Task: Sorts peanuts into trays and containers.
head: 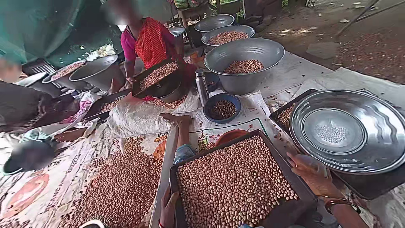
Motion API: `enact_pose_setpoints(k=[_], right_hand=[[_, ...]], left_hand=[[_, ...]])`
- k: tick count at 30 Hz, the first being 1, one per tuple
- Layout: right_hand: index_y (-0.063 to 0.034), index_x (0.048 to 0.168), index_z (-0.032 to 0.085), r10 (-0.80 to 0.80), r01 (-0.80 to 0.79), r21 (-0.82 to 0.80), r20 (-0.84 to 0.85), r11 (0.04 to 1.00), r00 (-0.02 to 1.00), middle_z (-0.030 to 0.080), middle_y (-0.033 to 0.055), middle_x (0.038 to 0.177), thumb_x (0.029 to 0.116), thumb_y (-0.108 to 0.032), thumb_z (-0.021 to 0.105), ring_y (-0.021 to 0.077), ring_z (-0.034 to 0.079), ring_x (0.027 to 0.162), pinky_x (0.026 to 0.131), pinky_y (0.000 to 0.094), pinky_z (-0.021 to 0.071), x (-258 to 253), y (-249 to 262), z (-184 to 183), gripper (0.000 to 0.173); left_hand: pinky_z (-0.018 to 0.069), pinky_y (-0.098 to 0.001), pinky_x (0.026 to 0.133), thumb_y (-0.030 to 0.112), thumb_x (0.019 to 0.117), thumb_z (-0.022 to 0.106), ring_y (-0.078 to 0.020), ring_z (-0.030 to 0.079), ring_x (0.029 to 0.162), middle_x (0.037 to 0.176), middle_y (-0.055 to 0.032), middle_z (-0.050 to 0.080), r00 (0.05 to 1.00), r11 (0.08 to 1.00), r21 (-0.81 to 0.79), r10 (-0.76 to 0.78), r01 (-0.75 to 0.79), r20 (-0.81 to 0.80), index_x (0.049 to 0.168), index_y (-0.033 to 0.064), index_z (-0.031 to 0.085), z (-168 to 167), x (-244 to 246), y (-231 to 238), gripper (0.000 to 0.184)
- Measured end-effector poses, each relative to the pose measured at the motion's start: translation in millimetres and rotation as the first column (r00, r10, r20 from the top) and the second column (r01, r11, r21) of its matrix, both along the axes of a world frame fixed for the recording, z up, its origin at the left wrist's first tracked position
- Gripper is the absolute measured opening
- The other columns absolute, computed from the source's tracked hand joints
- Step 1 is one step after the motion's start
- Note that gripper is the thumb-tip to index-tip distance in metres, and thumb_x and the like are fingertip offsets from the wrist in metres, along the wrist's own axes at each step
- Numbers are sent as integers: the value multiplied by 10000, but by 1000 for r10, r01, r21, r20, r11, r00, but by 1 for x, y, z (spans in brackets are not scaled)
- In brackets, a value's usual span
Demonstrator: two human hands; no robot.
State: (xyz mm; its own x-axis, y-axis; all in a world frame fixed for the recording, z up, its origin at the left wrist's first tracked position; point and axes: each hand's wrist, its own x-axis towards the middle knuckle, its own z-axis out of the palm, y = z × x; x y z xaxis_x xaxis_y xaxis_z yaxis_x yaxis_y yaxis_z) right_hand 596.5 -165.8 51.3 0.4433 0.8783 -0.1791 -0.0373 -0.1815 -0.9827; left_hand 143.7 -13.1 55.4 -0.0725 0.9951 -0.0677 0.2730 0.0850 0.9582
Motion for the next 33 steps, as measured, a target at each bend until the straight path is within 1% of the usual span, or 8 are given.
enact_pose_setpoints(k=[7, 11, 13, 16, 19, 22, 28, 33], right_hand=[[-2, 1621, 137, 32, -30, -37, 70, 999, 997, 510, 175, 1512, 828, 69, 493, 62, 585, 1256, 972, 185, 478, 7, 0, 13, 873], [55, 1487, 484, 232, -150, -180, 821, 972, 522, 538, 275, 1476, 883, -37, 654, 481, 553, 1329, 1085, 655, 380, -18, 1, 36, 635], [-33, 1514, 486, 359, -308, -265, 881, 914, 308, 445, 264, 1561, 845, -368, 753, 483, 447, 1423, 1068, 714, 345, -34, 13, 26, 794], [-179, 1645, 256, 719, -490, -547, 631, 679, 291, 134, 273, 1688, 843, -593, 736, 474, 109, 1563, 1165, 721, 141, -53, 59, 9, 1022], [-47, 1385, 631, 701, -590, -450, 646, 670, 303, 434, 379, 1496, 776, -485, 824, 601, 316, 1428, 1103, 792, 164, -105, 111, -3, 775], [138, 1203, 638, 838, -618, -590, 492, 520, 235, 498, 370, 1418, 851, -462, 771, 575, 293, 1445, 1106, 785, 150, -173, 139, 25, 708], [-112, 961, 805, 722, -821, -288, 662, 493, 200, 722, 198, 1175, 815, -273, 782, 532, 494, 1337, 979, 797, 330, -153, 66, -1, 219], [-196, 1424, 615, 719, -596, -540, 689, 594, 93, 451, 226, 1564, 875, -219, 772, 538, 334, 1464, 1055, 790, 276, -73, 81, -1, 571]], left_hand=[[491, -172, 916, 36, 896, 477, -14, 613, 1055, 1274, -183, 614, 994, 994, 51, -101, 99, 35, 1372, -137, 474, 5, 22, 44, 506], [470, -344, 1021, 66, 962, 489, -225, 619, 1171, 1300, -301, 605, 955, 985, 60, -139, 160, -262, 1383, -150, 488, -2, 24, 52, 473], [384, -554, 1110, 104, 1008, 507, -450, 550, 1297, 1351, -365, 565, 879, 986, 19, -137, 164, -457, 1426, -140, 472, 2, 22, 53, 485], [320, -594, 1152, 147, 1061, 485, -485, 492, 1354, 1412, -352, 528, 792, 986, -70, -162, 149, -589, 1463, -107, 452, 9, 26, 52, 476], [353, -576, 1138, 129, 1062, 497, -473, 536, 1319, 1367, -340, 573, 779, 991, -37, -126, 131, -614, 1425, -113, 499, 13, 29, 53, 436], [349, -540, 1152, 144, 1074, 487, -460, 534, 1327, 1373, -340, 570, 766, 991, -73, -131, 109, -629, 1421, -118, 499, 19, 30, 55, 435], [346, -565, 1143, 163, 1078, 474, -463, 540, 1318, 1368, -330, 578, 766, 988, -89, -153, 125, -624, 1432, -111, 491, 22, 31, 51, 448], [364, -569, 1126, 159, 1075, 483, -477, 555, 1295, 1345, -342, 588, 780, 990, -76, -139, 116, -611, 1420, -114, 505, 22, 33, 50, 441]])
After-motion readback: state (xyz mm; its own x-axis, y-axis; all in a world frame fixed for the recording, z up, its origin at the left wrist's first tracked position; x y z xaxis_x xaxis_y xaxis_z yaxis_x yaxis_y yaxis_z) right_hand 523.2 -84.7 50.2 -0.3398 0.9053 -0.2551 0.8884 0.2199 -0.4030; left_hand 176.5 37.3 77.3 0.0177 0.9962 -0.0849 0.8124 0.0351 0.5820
